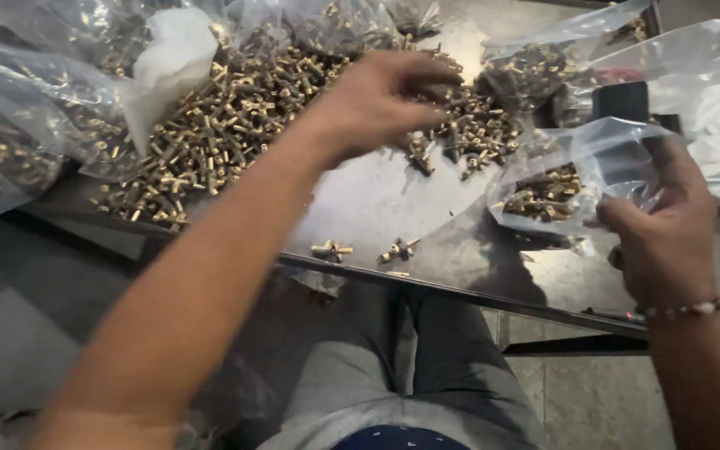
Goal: The person sorts brass T-junction metal fittings from a large pile on a table and places them into plastic bags.
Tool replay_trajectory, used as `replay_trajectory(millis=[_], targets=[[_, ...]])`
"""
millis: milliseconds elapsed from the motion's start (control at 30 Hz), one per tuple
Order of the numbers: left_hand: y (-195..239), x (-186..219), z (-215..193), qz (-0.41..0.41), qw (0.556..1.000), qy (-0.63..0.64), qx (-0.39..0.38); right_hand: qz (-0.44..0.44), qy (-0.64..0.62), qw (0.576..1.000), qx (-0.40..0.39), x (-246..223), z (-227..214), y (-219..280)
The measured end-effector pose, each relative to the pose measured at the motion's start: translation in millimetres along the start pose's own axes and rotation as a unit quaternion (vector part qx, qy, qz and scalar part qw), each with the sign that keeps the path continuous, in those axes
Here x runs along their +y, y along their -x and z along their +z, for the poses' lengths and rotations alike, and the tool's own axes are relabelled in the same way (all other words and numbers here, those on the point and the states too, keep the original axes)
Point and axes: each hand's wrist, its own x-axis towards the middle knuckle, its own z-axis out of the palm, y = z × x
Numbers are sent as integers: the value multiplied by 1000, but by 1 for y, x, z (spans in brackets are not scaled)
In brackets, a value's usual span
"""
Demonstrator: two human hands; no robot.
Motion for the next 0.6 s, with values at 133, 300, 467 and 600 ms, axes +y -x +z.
replay_trajectory(millis=[133,300,467,600], targets=[[72,-31,-39,-128,979,-155,26,-61,-40,997,14,9,21,9],[117,-107,-34,-82,972,-218,-9,-86,-40,995,34,54,6,10],[114,-93,7,-146,966,-206,48,-36,-54,998,27,37,12,16],[90,-67,50,-123,954,-262,70,-20,-38,999,32,49,11,19]])
